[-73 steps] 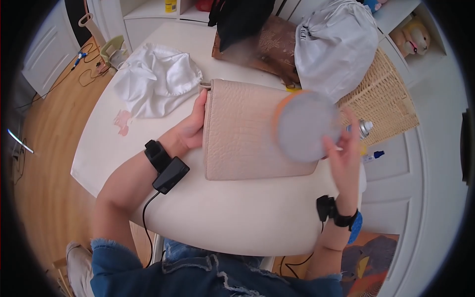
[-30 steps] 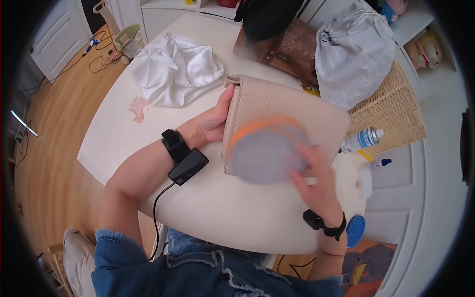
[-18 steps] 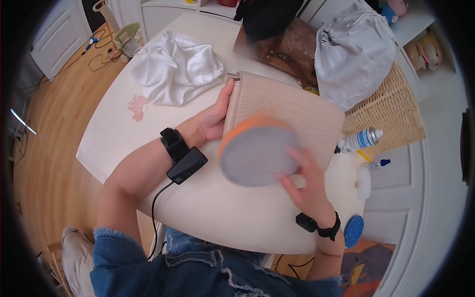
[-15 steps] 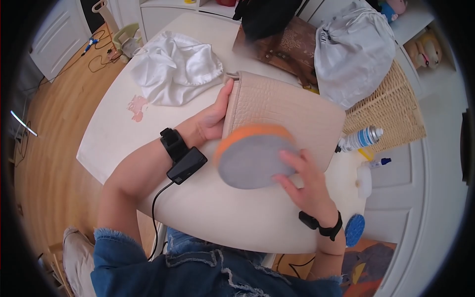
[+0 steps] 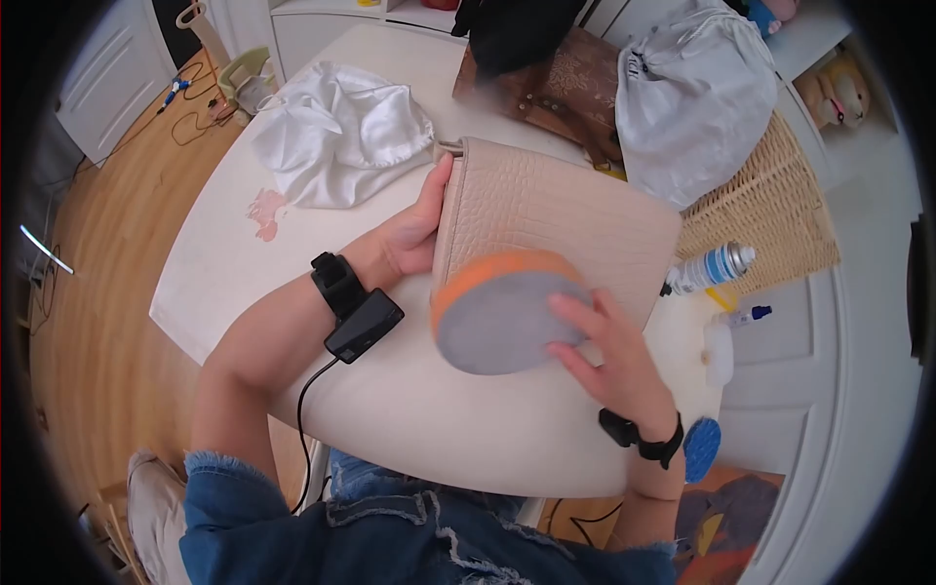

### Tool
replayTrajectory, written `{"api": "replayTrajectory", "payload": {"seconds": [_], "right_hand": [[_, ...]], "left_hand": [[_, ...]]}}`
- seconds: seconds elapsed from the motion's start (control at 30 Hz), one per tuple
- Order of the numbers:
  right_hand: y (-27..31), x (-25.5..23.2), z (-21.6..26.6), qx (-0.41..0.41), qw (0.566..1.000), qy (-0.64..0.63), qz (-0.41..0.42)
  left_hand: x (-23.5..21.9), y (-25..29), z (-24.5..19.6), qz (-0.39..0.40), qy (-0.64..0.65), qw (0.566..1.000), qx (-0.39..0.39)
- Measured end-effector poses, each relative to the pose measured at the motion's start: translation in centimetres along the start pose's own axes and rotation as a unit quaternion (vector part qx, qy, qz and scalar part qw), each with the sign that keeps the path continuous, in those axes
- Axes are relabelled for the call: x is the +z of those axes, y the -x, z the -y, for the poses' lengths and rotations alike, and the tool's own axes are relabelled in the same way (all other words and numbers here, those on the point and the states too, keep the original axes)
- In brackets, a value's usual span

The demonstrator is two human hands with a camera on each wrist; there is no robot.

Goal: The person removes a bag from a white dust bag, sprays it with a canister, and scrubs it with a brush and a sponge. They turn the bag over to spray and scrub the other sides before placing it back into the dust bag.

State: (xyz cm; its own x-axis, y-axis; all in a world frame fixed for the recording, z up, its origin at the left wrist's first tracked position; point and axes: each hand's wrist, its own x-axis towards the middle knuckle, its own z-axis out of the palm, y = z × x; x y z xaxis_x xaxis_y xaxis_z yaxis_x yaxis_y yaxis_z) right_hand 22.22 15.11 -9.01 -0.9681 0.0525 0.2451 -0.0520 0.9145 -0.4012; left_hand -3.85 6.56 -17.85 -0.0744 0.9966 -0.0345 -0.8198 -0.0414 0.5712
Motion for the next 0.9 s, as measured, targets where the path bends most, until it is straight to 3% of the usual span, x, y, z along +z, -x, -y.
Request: {"api": "replayTrajectory", "payload": {"seconds": [0.03,0.1,0.17,0.27,0.33,0.4,0.43,0.5,0.53,0.6,0.63,0.7,0.83,0.9], "right_hand": [[0.0,-0.7,-0.3,0.001,1.000,-0.001,-0.001],[0.2,-2.7,-1.5,0.111,0.989,-0.047,-0.083],[0.6,-4.1,-3.2,0.189,0.952,-0.101,-0.217],[1.3,-5.4,-4.5,0.237,0.917,-0.148,-0.283],[1.1,-5.1,-3.9,0.215,0.923,-0.158,-0.277],[1.2,-4.7,-3.2,0.178,0.971,-0.078,-0.140],[1.1,-4.5,-2.8,0.180,0.970,-0.079,-0.141],[0.8,-4.4,-2.0,0.201,0.965,-0.164,0.028],[1.0,-4.5,-2.2,0.202,0.965,-0.164,0.027],[1.5,-5.2,-2.9,0.203,0.973,-0.077,-0.081],[1.6,-5.6,-3.2,0.204,0.973,-0.077,-0.080],[1.6,-6.1,-3.7,0.251,0.906,-0.159,-0.303],[1.4,-5.6,-3.3,0.240,0.907,-0.163,-0.307],[1.8,-5.2,-3.0,0.194,0.977,-0.075,-0.045]], "left_hand": [[0.1,0.1,-0.1,-0.009,-0.004,1.000,-0.002],[0.0,0.1,-0.1,-0.018,-0.008,1.000,-0.003],[-0.5,-0.1,-0.1,0.010,0.004,1.000,-0.013],[-0.4,-0.2,0.0,-0.019,0.009,1.000,-0.015],[-0.3,-0.1,-0.1,-0.025,0.005,1.000,-0.012],[-0.4,-0.1,0.0,-0.030,0.000,0.999,-0.013],[-0.7,-0.1,0.0,-0.021,0.009,1.000,-0.012],[-0.8,-0.1,0.1,-0.013,0.017,1.000,-0.014],[-0.7,-0.1,0.1,-0.010,0.009,1.000,-0.009],[-0.8,-0.1,0.2,-0.007,0.002,1.000,-0.005],[-0.8,-0.1,0.2,-0.009,0.001,1.000,-0.005],[-0.9,-0.1,0.2,-0.010,0.001,1.000,-0.004],[-1.0,-0.2,0.1,-0.012,0.007,1.000,-0.010],[-0.8,-0.1,0.2,-0.019,0.008,1.000,-0.013]]}}
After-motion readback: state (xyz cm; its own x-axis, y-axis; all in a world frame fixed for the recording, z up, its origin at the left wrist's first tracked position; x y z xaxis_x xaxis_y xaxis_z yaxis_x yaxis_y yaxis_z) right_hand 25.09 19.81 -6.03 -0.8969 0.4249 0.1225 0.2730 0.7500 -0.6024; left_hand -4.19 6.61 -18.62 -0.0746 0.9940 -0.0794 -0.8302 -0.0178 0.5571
